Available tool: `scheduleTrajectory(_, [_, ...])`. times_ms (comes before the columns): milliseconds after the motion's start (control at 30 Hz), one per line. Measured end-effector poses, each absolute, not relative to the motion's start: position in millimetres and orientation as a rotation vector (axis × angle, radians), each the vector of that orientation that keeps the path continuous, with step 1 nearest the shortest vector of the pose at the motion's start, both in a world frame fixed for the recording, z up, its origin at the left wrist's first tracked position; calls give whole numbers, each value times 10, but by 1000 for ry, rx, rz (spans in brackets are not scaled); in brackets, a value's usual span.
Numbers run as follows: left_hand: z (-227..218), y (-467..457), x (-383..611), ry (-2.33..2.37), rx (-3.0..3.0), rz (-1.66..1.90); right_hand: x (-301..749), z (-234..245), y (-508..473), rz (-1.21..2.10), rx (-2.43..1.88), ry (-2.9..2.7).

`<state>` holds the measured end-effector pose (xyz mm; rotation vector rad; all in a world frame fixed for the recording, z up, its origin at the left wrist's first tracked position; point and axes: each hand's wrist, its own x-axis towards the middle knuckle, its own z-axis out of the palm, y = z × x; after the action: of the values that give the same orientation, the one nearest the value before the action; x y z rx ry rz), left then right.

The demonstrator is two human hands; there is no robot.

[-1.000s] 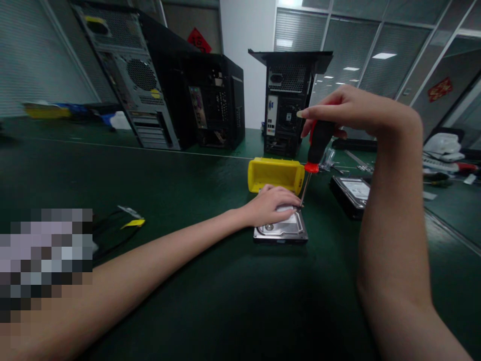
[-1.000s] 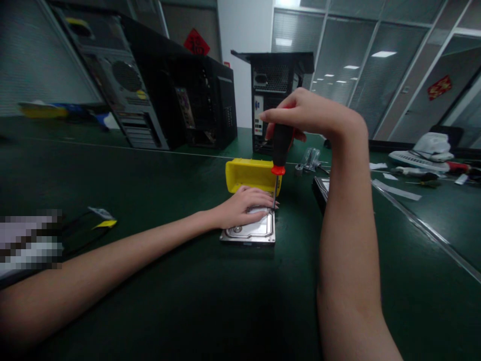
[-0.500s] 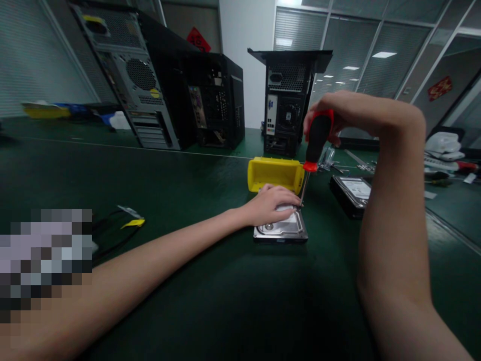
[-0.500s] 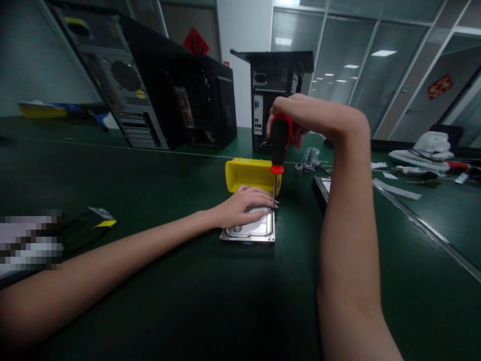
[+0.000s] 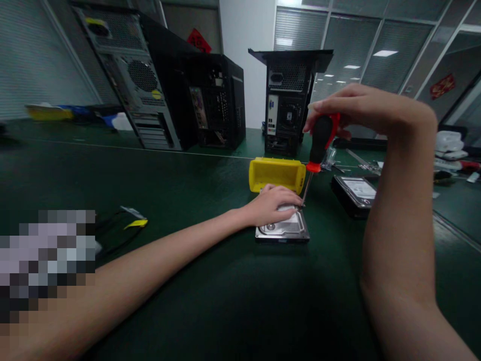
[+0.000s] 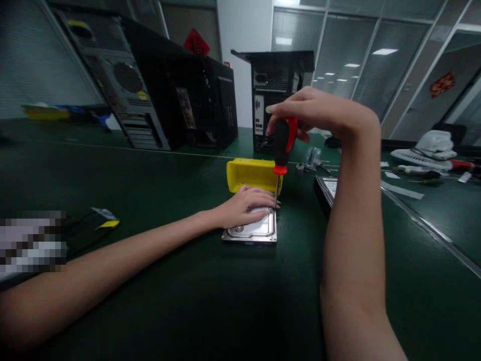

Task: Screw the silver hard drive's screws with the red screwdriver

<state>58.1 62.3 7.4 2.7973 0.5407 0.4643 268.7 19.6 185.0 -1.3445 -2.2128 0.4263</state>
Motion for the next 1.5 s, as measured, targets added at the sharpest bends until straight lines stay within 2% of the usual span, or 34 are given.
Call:
scheduleTrajectory(333, [92, 617, 583, 542, 2800, 457, 2720, 1875, 170, 309, -1428, -2213])
scheduleTrajectory(800, [84, 636, 588, 516, 2814, 469, 2627, 1867, 216, 355, -1434, -2251])
scheduleTrajectory(1067, [64, 647, 591, 503, 2819, 484, 2685, 1877, 262, 202, -1407, -2328])
scheduleTrajectory(1500, [68, 642, 585, 524, 2789, 480, 2688, 1868, 164, 516, -1423, -2196])
